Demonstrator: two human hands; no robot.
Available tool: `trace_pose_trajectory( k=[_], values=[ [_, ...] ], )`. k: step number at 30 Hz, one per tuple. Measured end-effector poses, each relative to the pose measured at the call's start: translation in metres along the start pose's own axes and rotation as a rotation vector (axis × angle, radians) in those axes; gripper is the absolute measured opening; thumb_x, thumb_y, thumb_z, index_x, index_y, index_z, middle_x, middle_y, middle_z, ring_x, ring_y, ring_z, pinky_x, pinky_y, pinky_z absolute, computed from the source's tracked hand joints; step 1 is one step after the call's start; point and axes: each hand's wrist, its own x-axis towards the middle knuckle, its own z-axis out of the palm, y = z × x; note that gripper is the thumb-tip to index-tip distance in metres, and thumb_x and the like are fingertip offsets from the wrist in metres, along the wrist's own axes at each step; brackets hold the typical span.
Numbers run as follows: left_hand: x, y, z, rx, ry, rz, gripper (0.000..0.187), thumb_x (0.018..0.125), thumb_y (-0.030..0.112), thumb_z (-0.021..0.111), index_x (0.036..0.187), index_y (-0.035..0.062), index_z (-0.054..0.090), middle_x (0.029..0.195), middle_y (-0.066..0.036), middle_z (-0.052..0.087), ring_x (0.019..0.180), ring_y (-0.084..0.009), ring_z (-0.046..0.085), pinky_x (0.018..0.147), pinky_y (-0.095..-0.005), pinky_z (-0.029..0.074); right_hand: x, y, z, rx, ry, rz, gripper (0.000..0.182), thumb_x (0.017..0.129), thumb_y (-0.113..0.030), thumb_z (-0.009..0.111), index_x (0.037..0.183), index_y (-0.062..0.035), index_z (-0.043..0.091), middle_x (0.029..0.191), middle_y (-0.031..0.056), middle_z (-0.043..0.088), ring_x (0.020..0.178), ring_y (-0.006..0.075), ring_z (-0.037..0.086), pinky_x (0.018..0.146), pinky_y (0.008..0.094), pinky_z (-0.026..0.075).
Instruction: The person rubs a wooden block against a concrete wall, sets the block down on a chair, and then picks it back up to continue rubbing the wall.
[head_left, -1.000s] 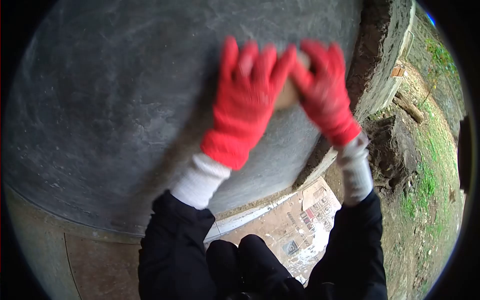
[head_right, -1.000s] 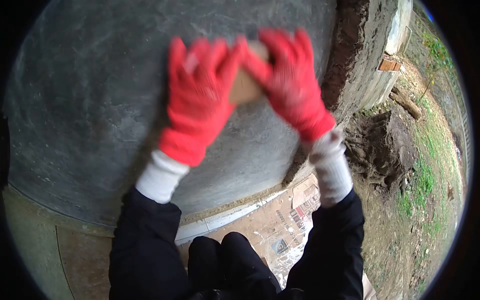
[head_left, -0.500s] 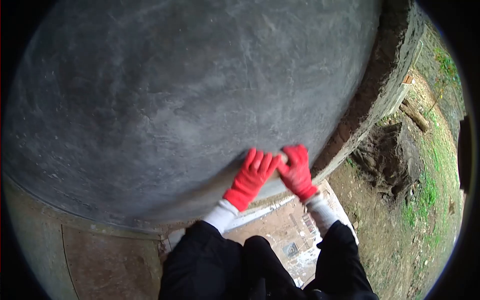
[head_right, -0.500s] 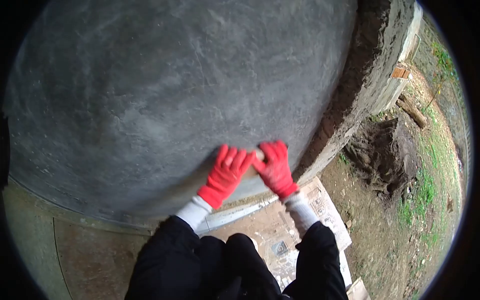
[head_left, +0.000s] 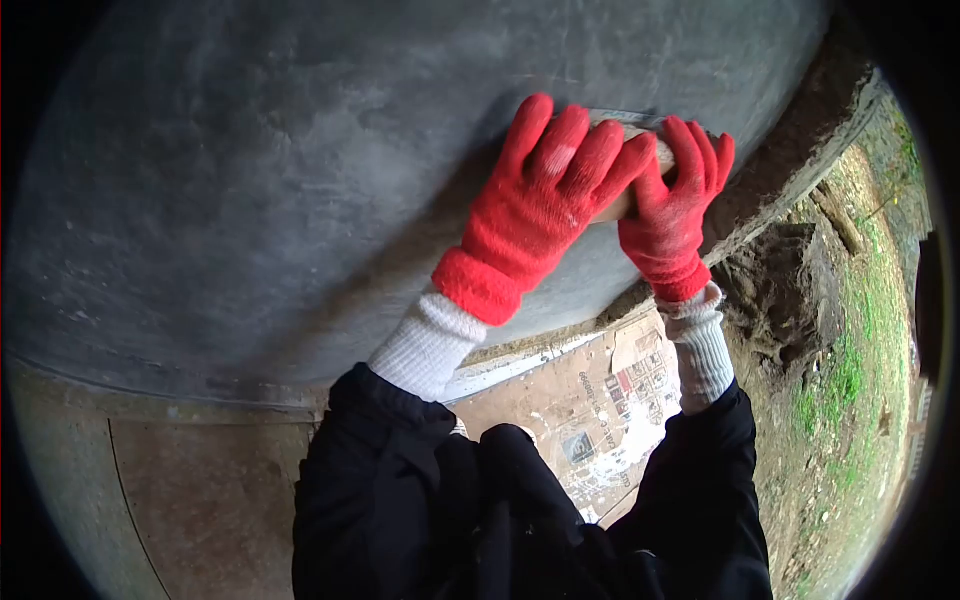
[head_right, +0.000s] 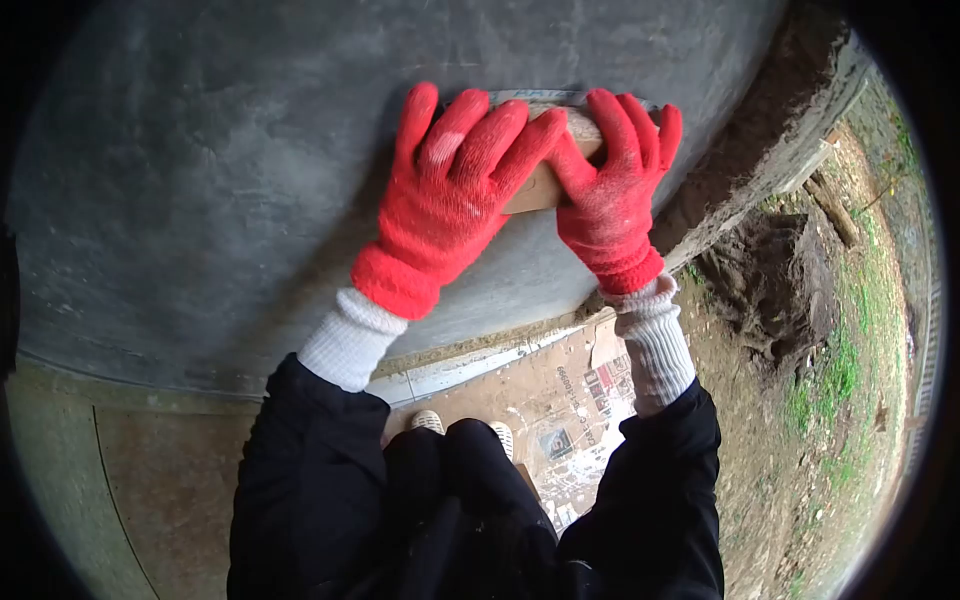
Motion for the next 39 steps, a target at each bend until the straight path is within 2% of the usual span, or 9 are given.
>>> trace_pose_trajectory(
  k=[7, 13, 16, 19, 21, 22, 26, 34, 39],
  values=[
    [-0.002, -0.007, 0.008, -0.061, 0.076, 0.093, 0.060, 0.068, 0.011, 0.074, 0.126, 0.0223, 0.062, 0.124, 0.001, 0.051, 0.120, -0.0237, 0.045, 0.108, -0.0547, 0.033, -0.005, -0.002, 0.000, 0.011, 0.018, 0.036, 0.054, 0.063, -0.005, 0.067, 0.113, -0.0232, 0.065, 0.125, 0.0154, 0.053, 0.114, 0.0376, 0.050, 0.100, 0.0620, 0.032],
    [-0.007, -0.013, 0.006, -0.052, -0.037, 0.174, 0.049, 0.078, 0.017, 0.073, 0.126, 0.0223, 0.063, 0.134, 0.001, 0.045, 0.125, -0.0236, 0.043, 0.108, -0.0604, 0.031, -0.013, -0.007, 0.001, 0.047, 0.005, 0.133, 0.049, 0.066, -0.017, 0.074, 0.113, -0.0267, 0.061, 0.119, 0.0147, 0.054, 0.107, 0.0380, 0.053, 0.095, 0.0635, 0.038],
    [0.000, -0.017, -0.009, -0.112, -0.176, 0.226, 0.054, 0.078, 0.018, 0.072, 0.130, 0.0226, 0.060, 0.136, 0.001, 0.043, 0.129, -0.0250, 0.039, 0.109, -0.0594, 0.031, -0.021, -0.020, -0.004, 0.088, -0.066, 0.251, 0.046, 0.068, -0.014, 0.072, 0.111, -0.0240, 0.059, 0.121, 0.0158, 0.054, 0.111, 0.0393, 0.052, 0.100, 0.0646, 0.036],
    [0.010, -0.027, -0.018, -0.165, -0.335, 0.312, 0.063, 0.084, 0.017, 0.066, 0.144, 0.0236, 0.046, 0.143, -0.005, 0.035, 0.131, -0.0281, 0.036, 0.106, -0.0524, 0.037, -0.007, -0.029, -0.022, 0.159, -0.223, 0.372, 0.041, 0.070, -0.014, 0.072, 0.109, -0.0210, 0.059, 0.116, 0.0174, 0.056, 0.107, 0.0409, 0.055, 0.099, 0.0635, 0.038],
    [0.021, -0.033, -0.025, -0.306, -0.455, 0.276, 0.071, 0.073, 0.022, 0.074, 0.139, 0.0230, 0.049, 0.137, 0.000, 0.043, 0.133, -0.0276, 0.034, 0.111, -0.0575, 0.029, 0.002, -0.033, -0.032, 0.150, -0.259, 0.395, 0.040, 0.071, -0.015, 0.072, 0.109, -0.0201, 0.060, 0.114, 0.0171, 0.058, 0.106, 0.0400, 0.056, 0.099, 0.0629, 0.039],
    [0.029, -0.035, -0.029, -0.300, -0.472, 0.296, 0.057, 0.085, 0.020, 0.064, 0.139, 0.0240, 0.047, 0.135, -0.002, 0.040, 0.124, -0.0264, 0.040, 0.102, -0.0476, 0.038, 0.007, -0.033, -0.036, 0.151, -0.284, 0.431, 0.040, 0.071, -0.017, 0.072, 0.109, -0.0199, 0.059, 0.114, 0.0162, 0.059, 0.106, 0.0387, 0.057, 0.099, 0.0617, 0.039],
    [0.037, -0.037, -0.029, -0.338, -0.521, 0.357, 0.052, 0.087, 0.020, 0.063, 0.137, 0.0261, 0.048, 0.130, 0.000, 0.042, 0.116, -0.0226, 0.043, 0.096, -0.0452, 0.040, 0.006, -0.038, -0.036, 0.216, -0.375, 0.547, 0.034, 0.071, -0.016, 0.069, 0.103, -0.0187, 0.059, 0.116, 0.0154, 0.057, 0.111, 0.0382, 0.054, 0.103, 0.0625, 0.036],
    [0.020, -0.037, -0.022, -0.234, -0.440, 0.399, 0.063, 0.088, 0.020, 0.063, 0.147, 0.0262, 0.040, 0.138, 0.000, 0.037, 0.126, -0.0243, 0.038, 0.107, -0.0468, 0.034, 0.009, -0.042, -0.029, 0.251, -0.259, 0.590, 0.039, 0.066, -0.013, 0.069, 0.103, -0.0183, 0.055, 0.116, 0.0155, 0.056, 0.110, 0.0391, 0.053, 0.104, 0.0622, 0.036],
    [0.017, -0.031, -0.022, -0.222, -0.489, 0.364, 0.062, 0.089, 0.020, 0.062, 0.146, 0.0260, 0.041, 0.141, 0.000, 0.036, 0.128, -0.0248, 0.038, 0.110, -0.0482, 0.032, 0.011, -0.039, -0.032, 0.264, -0.316, 0.585, 0.034, 0.068, -0.012, 0.067, 0.100, -0.0178, 0.056, 0.116, 0.0155, 0.056, 0.110, 0.0395, 0.053, 0.103, 0.0622, 0.036]
  ],
)
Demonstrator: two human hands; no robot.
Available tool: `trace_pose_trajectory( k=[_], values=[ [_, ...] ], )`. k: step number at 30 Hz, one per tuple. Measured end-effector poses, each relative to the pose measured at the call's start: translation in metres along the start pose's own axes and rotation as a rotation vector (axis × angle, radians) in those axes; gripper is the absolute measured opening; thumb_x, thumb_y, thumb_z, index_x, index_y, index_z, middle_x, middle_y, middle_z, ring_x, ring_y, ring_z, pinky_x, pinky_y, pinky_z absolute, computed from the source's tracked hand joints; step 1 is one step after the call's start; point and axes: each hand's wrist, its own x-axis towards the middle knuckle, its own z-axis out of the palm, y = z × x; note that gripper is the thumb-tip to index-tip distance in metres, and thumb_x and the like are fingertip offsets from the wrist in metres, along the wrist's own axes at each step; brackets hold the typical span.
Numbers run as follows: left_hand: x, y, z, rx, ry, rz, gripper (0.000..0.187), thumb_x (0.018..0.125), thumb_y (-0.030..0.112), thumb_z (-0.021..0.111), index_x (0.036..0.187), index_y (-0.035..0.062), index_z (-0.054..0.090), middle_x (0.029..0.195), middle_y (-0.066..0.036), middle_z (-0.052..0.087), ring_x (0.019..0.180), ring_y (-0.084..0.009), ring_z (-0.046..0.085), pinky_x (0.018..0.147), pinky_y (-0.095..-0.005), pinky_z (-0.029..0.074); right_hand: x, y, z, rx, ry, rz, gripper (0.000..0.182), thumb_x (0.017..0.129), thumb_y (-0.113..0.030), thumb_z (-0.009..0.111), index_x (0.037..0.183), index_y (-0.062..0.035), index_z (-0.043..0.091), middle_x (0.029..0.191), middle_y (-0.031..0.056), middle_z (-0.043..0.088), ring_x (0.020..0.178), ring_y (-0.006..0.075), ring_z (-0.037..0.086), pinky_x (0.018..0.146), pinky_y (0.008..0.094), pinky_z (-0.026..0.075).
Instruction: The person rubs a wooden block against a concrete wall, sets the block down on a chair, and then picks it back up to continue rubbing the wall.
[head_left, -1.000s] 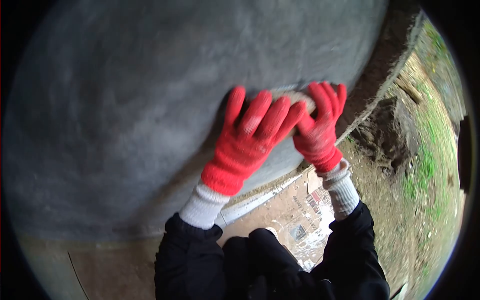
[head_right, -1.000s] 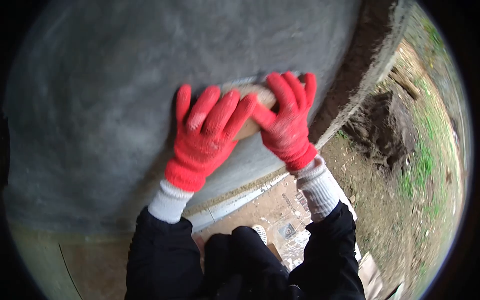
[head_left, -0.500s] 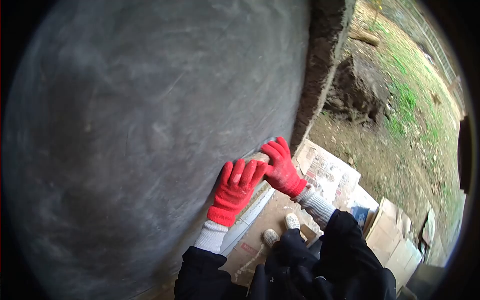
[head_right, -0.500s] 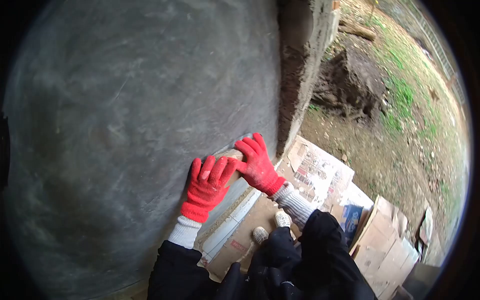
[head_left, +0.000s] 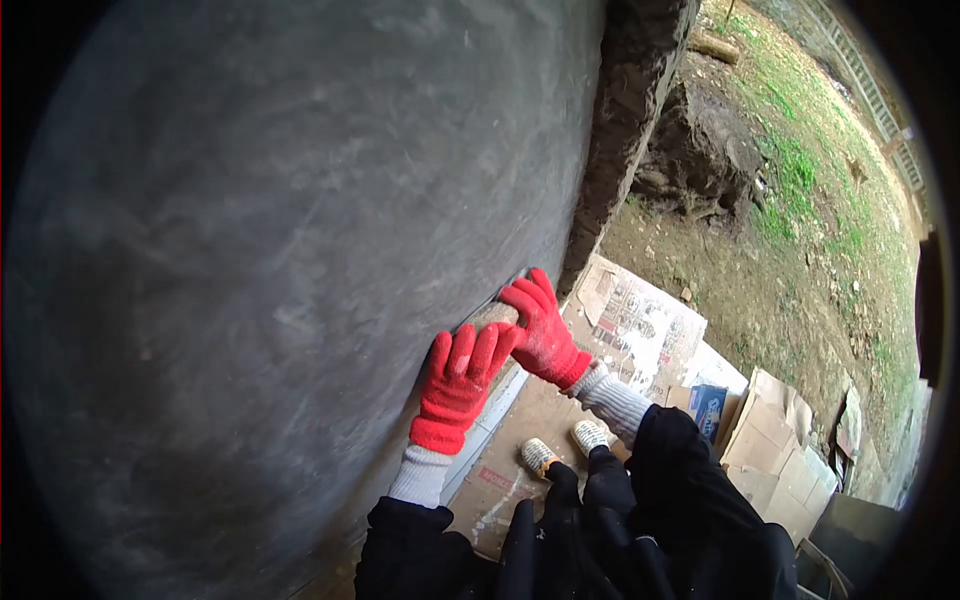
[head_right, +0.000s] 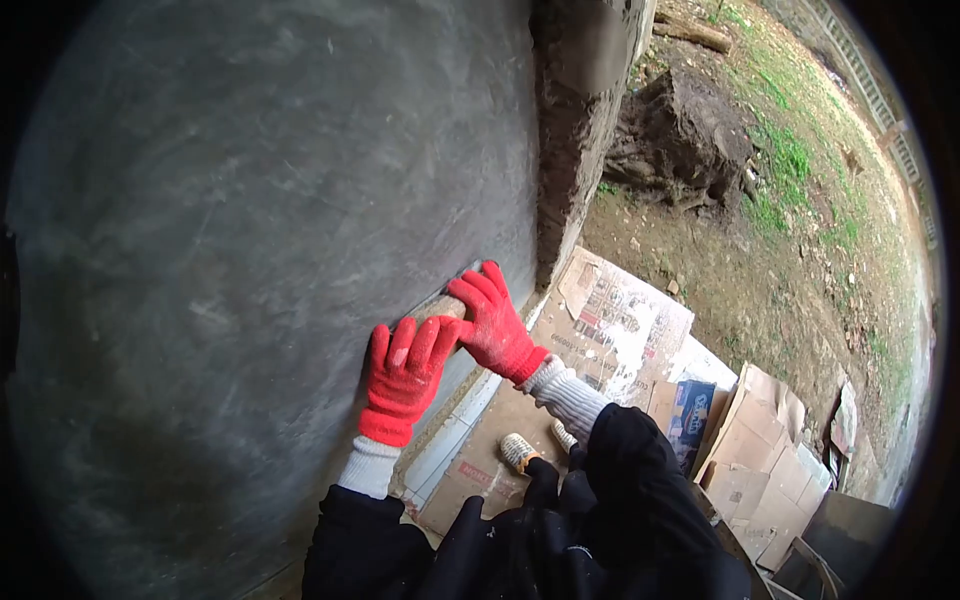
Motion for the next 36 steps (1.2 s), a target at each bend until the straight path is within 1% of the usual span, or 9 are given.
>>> trace_pose_trajectory(
  k=[8, 10, 15, 22, 26, 29, 30, 34, 36],
  values=[
    [-0.015, 0.031, 0.011, -0.273, -0.018, -0.210, 0.060, 0.084, 0.012, 0.066, 0.140, 0.0219, 0.050, 0.135, -0.004, 0.040, 0.127, -0.0287, 0.038, 0.108, -0.0493, 0.037, -0.018, 0.012, -0.013, 0.008, -0.195, -0.068, 0.028, 0.072, -0.014, 0.065, 0.100, -0.0167, 0.058, 0.111, 0.0164, 0.058, 0.103, 0.0382, 0.055, 0.096, 0.0586, 0.041],
    [-0.017, 0.040, 0.017, -0.286, -0.039, -0.194, 0.069, 0.068, 0.017, 0.078, 0.133, 0.0187, 0.054, 0.133, -0.006, 0.042, 0.124, -0.0292, 0.040, 0.103, -0.0525, 0.037, -0.019, 0.020, -0.022, -0.029, -0.167, -0.155, 0.028, 0.076, -0.018, 0.067, 0.103, -0.0143, 0.060, 0.109, 0.0167, 0.058, 0.097, 0.0371, 0.055, 0.089, 0.0543, 0.044],
    [0.023, 0.062, 0.026, -0.320, -0.029, -0.229, 0.079, 0.056, 0.019, 0.086, 0.129, 0.0128, 0.056, 0.129, -0.008, 0.044, 0.118, -0.0304, 0.045, 0.097, -0.0524, 0.041, -0.017, 0.063, -0.047, -0.044, -0.231, -0.171, 0.031, 0.084, -0.029, 0.065, 0.106, -0.0075, 0.061, 0.107, 0.0136, 0.059, 0.100, 0.0348, 0.054, 0.091, 0.0471, 0.044],
    [0.073, 0.054, -0.004, -0.369, -0.237, -0.257, 0.057, 0.064, 0.028, 0.082, 0.111, 0.0068, 0.059, 0.099, -0.013, 0.058, 0.088, -0.0358, 0.057, 0.079, -0.0497, 0.045, -0.010, 0.052, -0.080, -0.071, -0.186, -0.046, 0.036, 0.079, -0.015, 0.059, 0.115, -0.0201, 0.056, 0.120, 0.0123, 0.055, 0.108, 0.0335, 0.052, 0.096, 0.0518, 0.040],
    [0.054, 0.046, 0.012, -0.207, 0.006, -0.044, 0.057, 0.069, 0.032, 0.080, 0.109, 0.0022, 0.053, 0.097, -0.018, 0.057, 0.085, -0.0381, 0.057, 0.075, -0.0534, 0.046, -0.059, 0.040, -0.079, 0.113, 0.022, 0.304, 0.061, 0.064, -0.016, 0.074, 0.122, -0.0132, 0.054, 0.125, 0.0151, 0.051, 0.123, 0.0352, 0.047, 0.104, 0.0525, 0.037],
    [0.015, 0.025, 0.046, -0.138, -0.042, 0.030, 0.064, 0.066, 0.032, 0.082, 0.111, -0.0006, 0.052, 0.103, -0.020, 0.057, 0.089, -0.0393, 0.059, 0.079, -0.0542, 0.048, -0.197, 0.043, -0.015, 0.123, 0.363, 0.959, 0.080, 0.066, -0.021, 0.083, 0.136, -0.0048, 0.049, 0.137, 0.0214, 0.047, 0.130, 0.0404, 0.043, 0.110, 0.0496, 0.035],
    [0.012, 0.023, 0.052, -0.068, 0.076, 0.061, 0.068, 0.064, 0.032, 0.085, 0.115, -0.0007, 0.053, 0.108, -0.020, 0.057, 0.094, -0.0413, 0.058, 0.084, -0.0544, 0.047, -0.247, 0.046, -0.005, 0.088, 0.322, 1.206, 0.070, 0.075, -0.015, 0.076, 0.138, -0.0034, 0.047, 0.137, 0.0249, 0.049, 0.127, 0.0417, 0.046, 0.106, 0.0453, 0.040],
    [0.012, 0.027, 0.067, 0.086, 0.241, 0.049, 0.074, 0.062, 0.031, 0.087, 0.121, -0.0004, 0.055, 0.114, -0.019, 0.058, 0.101, -0.0430, 0.057, 0.088, -0.0540, 0.047, -0.446, 0.026, 0.019, 0.282, 0.256, 2.029, 0.069, 0.084, -0.040, 0.068, 0.135, 0.0035, 0.051, 0.131, 0.0261, 0.057, 0.127, 0.0350, 0.051, 0.105, 0.0392, 0.041],
    [0.013, 0.032, 0.065, 0.123, 0.263, 0.022, 0.074, 0.062, 0.030, 0.087, 0.121, -0.0003, 0.055, 0.115, -0.019, 0.057, 0.102, -0.0429, 0.057, 0.089, -0.0535, 0.047, -0.521, 0.002, 0.020, 0.383, 0.117, 2.189, 0.077, 0.086, -0.058, 0.056, 0.135, 0.0016, 0.053, 0.137, 0.0250, 0.053, 0.132, 0.0350, 0.047, 0.109, 0.0393, 0.036]
  ],
)
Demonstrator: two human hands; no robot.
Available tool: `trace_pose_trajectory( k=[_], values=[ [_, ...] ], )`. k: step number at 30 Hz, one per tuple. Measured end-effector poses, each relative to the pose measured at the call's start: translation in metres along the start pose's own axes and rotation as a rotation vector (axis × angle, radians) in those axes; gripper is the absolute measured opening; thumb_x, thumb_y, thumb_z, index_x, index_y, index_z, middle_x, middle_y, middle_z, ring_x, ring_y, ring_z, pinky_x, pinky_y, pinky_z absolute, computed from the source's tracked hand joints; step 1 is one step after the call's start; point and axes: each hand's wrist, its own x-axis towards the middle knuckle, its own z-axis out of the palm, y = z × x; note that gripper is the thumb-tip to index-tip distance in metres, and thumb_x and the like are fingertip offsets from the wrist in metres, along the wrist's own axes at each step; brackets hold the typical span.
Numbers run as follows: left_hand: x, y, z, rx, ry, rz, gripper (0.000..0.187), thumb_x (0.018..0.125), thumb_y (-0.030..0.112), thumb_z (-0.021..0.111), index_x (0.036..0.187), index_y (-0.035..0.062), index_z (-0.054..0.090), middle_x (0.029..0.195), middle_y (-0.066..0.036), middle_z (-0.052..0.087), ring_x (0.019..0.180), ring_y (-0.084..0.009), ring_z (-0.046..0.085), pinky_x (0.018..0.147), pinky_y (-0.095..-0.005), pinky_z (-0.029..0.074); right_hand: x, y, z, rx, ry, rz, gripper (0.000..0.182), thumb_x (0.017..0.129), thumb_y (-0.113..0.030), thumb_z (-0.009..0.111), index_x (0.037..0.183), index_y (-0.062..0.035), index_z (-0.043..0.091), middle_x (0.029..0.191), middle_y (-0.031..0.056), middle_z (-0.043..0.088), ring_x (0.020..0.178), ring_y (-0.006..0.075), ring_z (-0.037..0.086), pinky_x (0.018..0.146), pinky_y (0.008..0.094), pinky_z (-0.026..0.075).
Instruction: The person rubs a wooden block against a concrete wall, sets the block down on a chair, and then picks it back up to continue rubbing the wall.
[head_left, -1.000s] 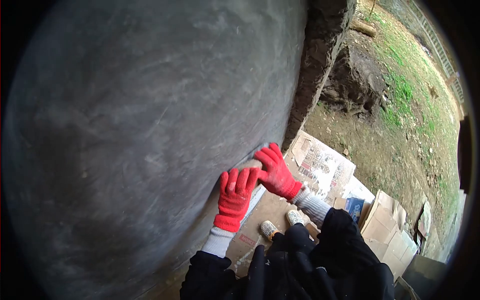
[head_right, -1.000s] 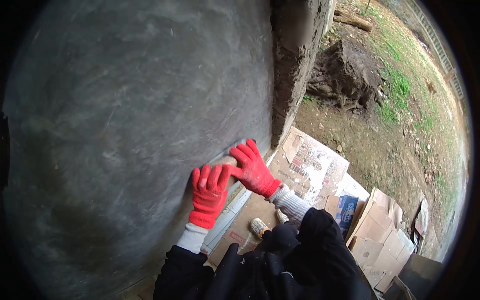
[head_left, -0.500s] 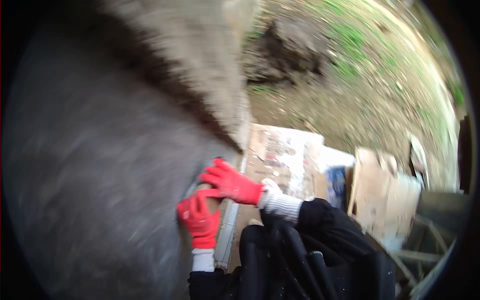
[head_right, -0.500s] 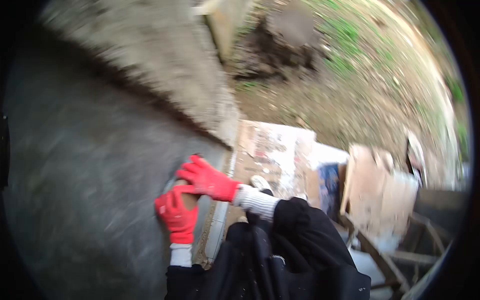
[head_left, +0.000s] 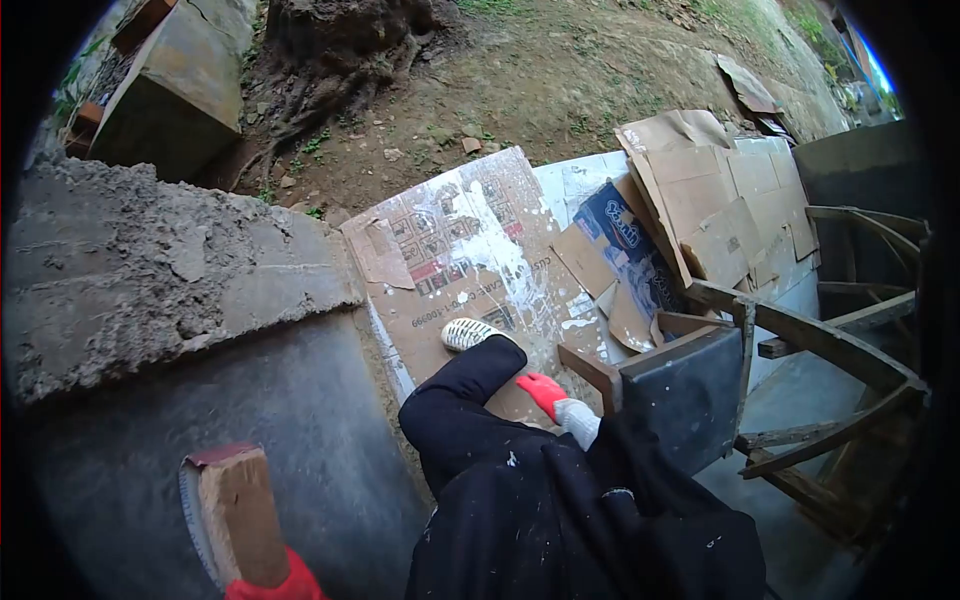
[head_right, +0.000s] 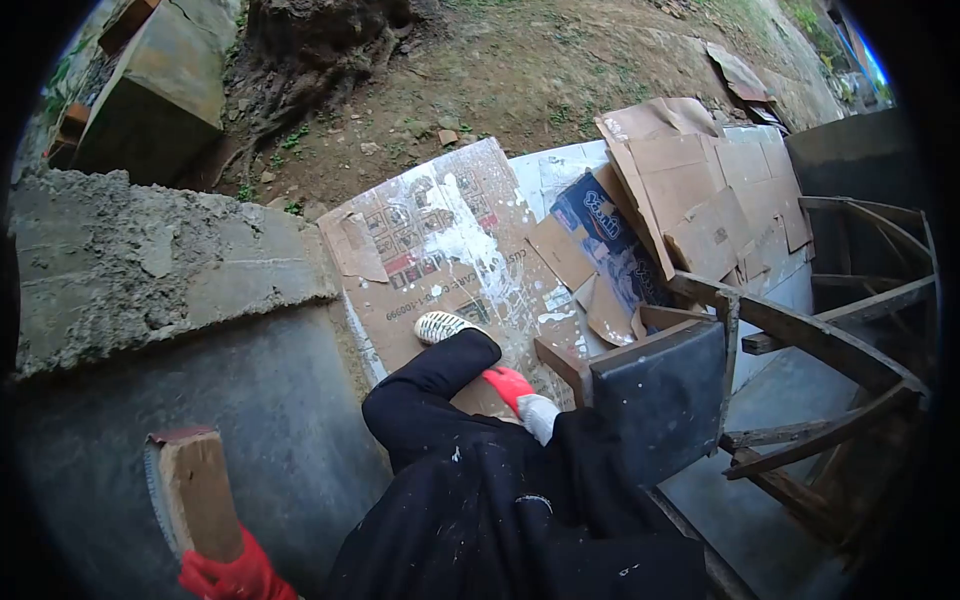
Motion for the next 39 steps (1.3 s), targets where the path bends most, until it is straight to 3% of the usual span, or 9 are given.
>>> trace_pose_trajectory(
  k=[11, 12, 14, 16, 22, 26, 34, 37, 39],
  values=[
    [-0.001, 0.004, 0.005, 0.182, 0.038, -0.099, 0.080, 0.060, 0.024, 0.089, 0.129, 0.0014, 0.052, 0.120, -0.019, 0.056, 0.109, -0.0414, 0.056, 0.092, -0.0496, 0.047, 0.084, 0.143, -0.029, 0.275, -0.006, 0.099, 0.039, 0.091, -0.034, 0.059, 0.115, -0.0040, 0.067, 0.095, 0.0095, 0.071, 0.086, 0.0207, 0.067, 0.079, 0.0330, 0.052],
    [-0.004, 0.001, 0.005, 0.184, 0.030, -0.116, 0.083, 0.060, 0.022, 0.089, 0.131, 0.0022, 0.051, 0.122, -0.019, 0.056, 0.111, -0.0405, 0.056, 0.094, -0.0479, 0.047, 0.122, 0.191, -0.033, -0.211, 0.108, -0.426, 0.033, 0.092, -0.031, 0.060, 0.111, -0.0053, 0.069, 0.085, 0.0060, 0.070, 0.072, 0.0175, 0.065, 0.067, 0.0310, 0.052],
    [-0.002, 0.007, 0.003, 0.163, 0.095, -0.082, 0.087, 0.059, 0.021, 0.090, 0.134, 0.0033, 0.050, 0.122, -0.018, 0.055, 0.109, -0.0392, 0.057, 0.096, -0.0461, 0.046, 0.129, 0.172, -0.048, 0.447, 0.245, -0.188, 0.024, 0.095, -0.027, 0.060, 0.102, -0.0072, 0.071, 0.077, 0.0028, 0.068, 0.066, 0.0128, 0.062, 0.059, 0.0270, 0.050],
    [-0.003, 0.008, 0.005, 0.162, 0.174, -0.045, 0.087, 0.055, 0.022, 0.090, 0.130, 0.0012, 0.052, 0.120, -0.016, 0.053, 0.104, -0.0389, 0.057, 0.088, -0.0482, 0.048, 0.134, 0.159, -0.063, 0.183, 0.190, -0.186, 0.019, 0.095, -0.024, 0.060, 0.094, -0.0074, 0.070, 0.074, 0.0000, 0.063, 0.060, 0.0102, 0.056, 0.054, 0.0271, 0.046],
    [0.000, 0.003, 0.000, 0.033, 0.135, 0.040, 0.091, 0.053, 0.017, 0.091, 0.133, 0.0054, 0.051, 0.123, -0.011, 0.051, 0.109, -0.0327, 0.054, 0.089, -0.0439, 0.046, 0.113, 0.128, -0.075, 0.513, 0.015, -0.152, 0.012, 0.095, -0.023, 0.053, 0.092, -0.0131, 0.059, 0.077, -0.0031, 0.056, 0.061, 0.0111, 0.053, 0.054, 0.0284, 0.045],
    [0.003, -0.005, 0.006, -0.028, 0.196, 0.080, 0.093, 0.051, 0.015, 0.092, 0.134, 0.0058, 0.050, 0.121, -0.011, 0.052, 0.107, -0.0320, 0.055, 0.088, -0.0445, 0.046, 0.123, 0.116, -0.082, 0.833, -0.504, -0.186, 0.007, 0.094, -0.021, 0.054, 0.096, -0.0151, 0.055, 0.077, -0.0032, 0.055, 0.065, 0.0121, 0.054, 0.058, 0.0281, 0.046],
    [-0.001, -0.005, 0.004, 0.010, 0.115, 0.080, 0.096, 0.049, 0.016, 0.093, 0.134, 0.0075, 0.051, 0.125, -0.010, 0.051, 0.107, -0.0317, 0.055, 0.090, -0.0440, 0.046, 0.090, 0.069, -0.068, 0.776, -0.226, -0.125, 0.017, 0.094, -0.028, 0.057, 0.101, -0.0124, 0.056, 0.087, -0.0019, 0.056, 0.074, 0.0131, 0.055, 0.068, 0.0309, 0.048],
    [-0.001, -0.007, 0.003, 0.054, 0.099, 0.095, 0.096, 0.048, 0.016, 0.093, 0.135, 0.0080, 0.051, 0.127, -0.010, 0.050, 0.108, -0.0315, 0.055, 0.090, -0.0439, 0.046, 0.123, 0.088, -0.074, 0.890, -0.706, -0.263, 0.020, 0.094, -0.030, 0.056, 0.104, -0.0126, 0.056, 0.089, -0.0025, 0.057, 0.075, 0.0137, 0.055, 0.069, 0.0313, 0.048],
    [-0.006, -0.004, 0.002, 0.090, 0.118, 0.083, 0.097, 0.049, 0.016, 0.093, 0.135, 0.0084, 0.050, 0.128, -0.010, 0.050, 0.110, -0.0313, 0.054, 0.092, -0.0441, 0.045, 0.105, 0.068, -0.066, 0.832, -0.493, -0.199, 0.020, 0.095, -0.029, 0.056, 0.104, -0.0119, 0.056, 0.087, -0.0027, 0.056, 0.074, 0.0132, 0.055, 0.069, 0.0309, 0.048]
  ],
)
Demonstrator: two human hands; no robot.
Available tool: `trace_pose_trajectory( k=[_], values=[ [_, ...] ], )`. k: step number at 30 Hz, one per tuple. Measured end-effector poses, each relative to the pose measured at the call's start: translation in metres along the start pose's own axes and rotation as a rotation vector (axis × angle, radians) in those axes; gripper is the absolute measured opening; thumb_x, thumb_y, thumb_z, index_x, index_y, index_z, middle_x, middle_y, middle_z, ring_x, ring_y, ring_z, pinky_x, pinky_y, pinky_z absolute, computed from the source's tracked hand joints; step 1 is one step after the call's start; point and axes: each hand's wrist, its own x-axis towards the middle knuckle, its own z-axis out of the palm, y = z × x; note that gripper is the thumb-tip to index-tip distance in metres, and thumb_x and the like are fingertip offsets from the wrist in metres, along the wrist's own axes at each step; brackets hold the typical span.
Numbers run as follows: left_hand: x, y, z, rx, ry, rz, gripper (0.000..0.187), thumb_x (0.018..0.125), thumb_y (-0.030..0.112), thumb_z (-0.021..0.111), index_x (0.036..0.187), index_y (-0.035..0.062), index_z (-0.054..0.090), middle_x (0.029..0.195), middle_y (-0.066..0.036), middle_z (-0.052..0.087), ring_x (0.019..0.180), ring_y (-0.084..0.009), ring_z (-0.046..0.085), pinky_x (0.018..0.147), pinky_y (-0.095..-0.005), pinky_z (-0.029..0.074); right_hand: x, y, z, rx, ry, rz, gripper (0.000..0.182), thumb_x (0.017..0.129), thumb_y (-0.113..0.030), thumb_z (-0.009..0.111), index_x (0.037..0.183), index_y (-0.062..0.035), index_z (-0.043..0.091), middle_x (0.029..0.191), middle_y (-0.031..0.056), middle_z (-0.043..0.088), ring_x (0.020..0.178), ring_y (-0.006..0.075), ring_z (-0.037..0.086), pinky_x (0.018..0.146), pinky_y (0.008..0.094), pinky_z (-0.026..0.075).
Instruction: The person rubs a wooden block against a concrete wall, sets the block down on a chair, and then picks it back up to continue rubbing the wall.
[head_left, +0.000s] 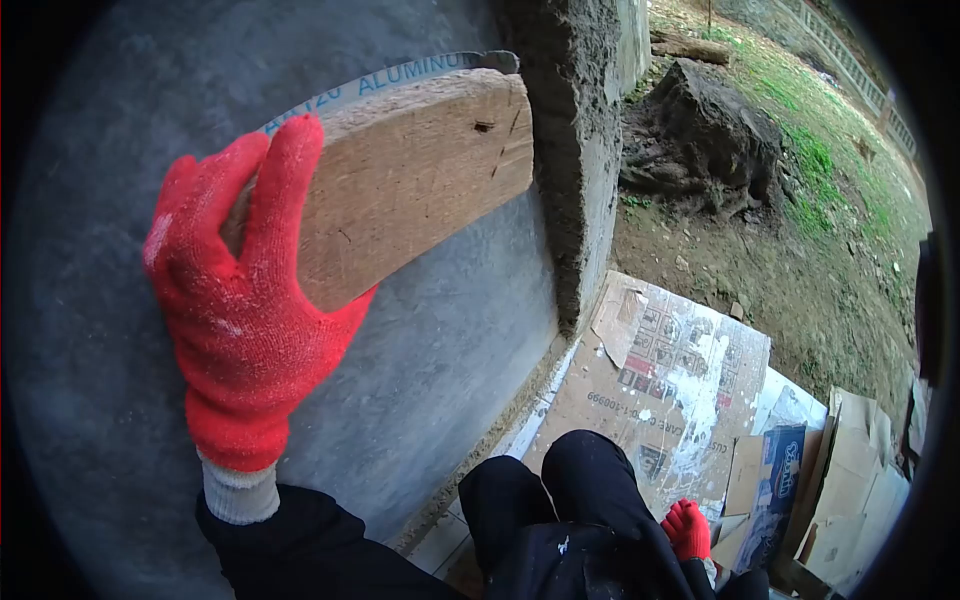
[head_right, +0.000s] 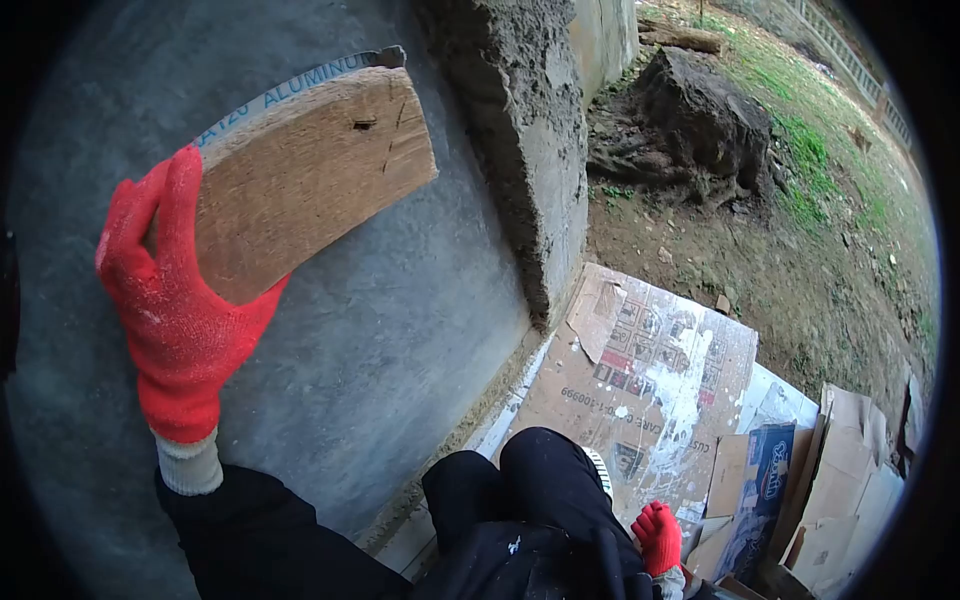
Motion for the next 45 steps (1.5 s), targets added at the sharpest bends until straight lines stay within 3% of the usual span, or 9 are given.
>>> trace_pose_trajectory(
  k=[10, 14, 17, 20, 23, 25, 27, 37, 45],
  values=[
    [-0.029, 0.067, 0.001, -0.287, -0.007, -0.382, 0.100, 0.057, 0.021, 0.091, 0.143, 0.0057, 0.043, 0.135, -0.018, 0.043, 0.124, -0.0375, 0.043, 0.104, -0.0493, 0.037, 0.014, -0.014, 0.055, -0.273, 0.194, -0.096, 0.044, 0.097, -0.033, 0.060, 0.130, -0.0034, 0.055, 0.113, 0.0089, 0.065, 0.094, 0.0192, 0.065, 0.084, 0.0357, 0.055],
    [-0.054, 0.169, 0.048, -1.775, -0.233, -0.846, 0.084, 0.079, 0.038, 0.076, 0.147, 0.0071, 0.037, 0.143, -0.019, 0.045, 0.131, -0.0359, 0.044, 0.109, -0.0529, 0.035, -0.018, -0.050, 0.090, -0.517, 0.222, -0.420, 0.042, 0.100, -0.033, 0.056, 0.126, 0.0005, 0.061, 0.112, 0.0086, 0.067, 0.099, 0.0163, 0.063, 0.091, 0.0318, 0.050],
    [-0.043, 0.270, 0.069, -2.871, -0.722, -1.223, 0.075, 0.090, 0.048, 0.062, 0.148, 0.0088, 0.036, 0.145, -0.017, 0.046, 0.134, -0.0347, 0.043, 0.110, -0.0580, 0.034, -0.091, -0.077, 0.104, -0.790, 0.691, -0.965, 0.030, 0.092, -0.015, 0.065, 0.119, -0.0019, 0.064, 0.104, 0.0122, 0.069, 0.099, 0.0216, 0.065, 0.090, 0.0314, 0.049],
    [-0.012, 0.360, 0.068, -3.196, -1.555, -0.706, 0.071, 0.091, 0.053, 0.059, 0.145, 0.0094, 0.041, 0.141, -0.015, 0.050, 0.131, -0.0342, 0.047, 0.108, -0.0619, 0.036, -0.230, -0.050, 0.074, -1.169, 1.485, -1.304, 0.035, 0.085, -0.003, 0.069, 0.119, -0.0061, 0.064, 0.114, 0.0127, 0.065, 0.109, 0.0278, 0.061, 0.096, 0.0366, 0.048],
    [0.014, 0.445, 0.039, -2.958, -2.036, -0.306, 0.071, 0.089, 0.052, 0.062, 0.143, 0.0089, 0.043, 0.137, -0.015, 0.053, 0.124, -0.0334, 0.052, 0.107, -0.0585, 0.038, -0.359, 0.051, 0.005, -1.235, 2.287, -0.743, 0.040, 0.085, -0.006, 0.069, 0.124, -0.0004, 0.059, 0.123, 0.0180, 0.060, 0.115, 0.0346, 0.056, 0.101, 0.0413, 0.045],
    [0.021, 0.497, 0.013, -2.724, -2.255, -0.129, 0.070, 0.088, 0.049, 0.065, 0.142, 0.0091, 0.045, 0.136, -0.014, 0.054, 0.122, -0.0319, 0.054, 0.106, -0.0553, 0.040, -0.404, 0.113, -0.004, -0.559, 2.428, -0.266, 0.054, 0.091, -0.028, 0.067, 0.130, 0.0055, 0.053, 0.129, 0.0226, 0.057, 0.120, 0.0361, 0.053, 0.104, 0.0416, 0.042],
    [0.015, 0.548, -0.016, -2.641, -2.297, 0.076, 0.068, 0.087, 0.048, 0.067, 0.140, 0.0090, 0.047, 0.135, -0.014, 0.055, 0.120, -0.0309, 0.055, 0.103, -0.0528, 0.043, -0.415, 0.188, -0.011, -0.014, 1.550, -0.843, 0.065, 0.098, -0.045, 0.051, 0.140, 0.0048, 0.045, 0.139, 0.0171, 0.052, 0.128, 0.0262, 0.049, 0.104, 0.0360, 0.040],
    [-0.044, 0.657, -0.094, -2.404, -3.087, 0.047, 0.085, 0.079, 0.064, 0.065, 0.143, 0.0122, 0.045, 0.137, -0.012, 0.054, 0.125, -0.0334, 0.049, 0.102, -0.0600, 0.034, -0.353, 0.207, 0.027, 0.020, 1.817, -0.689, 0.063, 0.099, -0.044, 0.051, 0.140, 0.0030, 0.045, 0.140, 0.0175, 0.051, 0.128, 0.0269, 0.049, 0.105, 0.0365, 0.040],
    [-0.042, 0.612, -0.035, -2.892, -2.648, -0.404, 0.053, 0.093, 0.041, 0.062, 0.132, 0.0060, 0.055, 0.126, -0.012, 0.063, 0.113, -0.0276, 0.060, 0.105, -0.0461, 0.043, -0.311, 0.219, 0.046, -0.053, 1.881, -0.622, 0.062, 0.099, -0.043, 0.051, 0.141, 0.0016, 0.044, 0.140, 0.0179, 0.051, 0.128, 0.0274, 0.049, 0.105, 0.0369, 0.040]
  ],
)
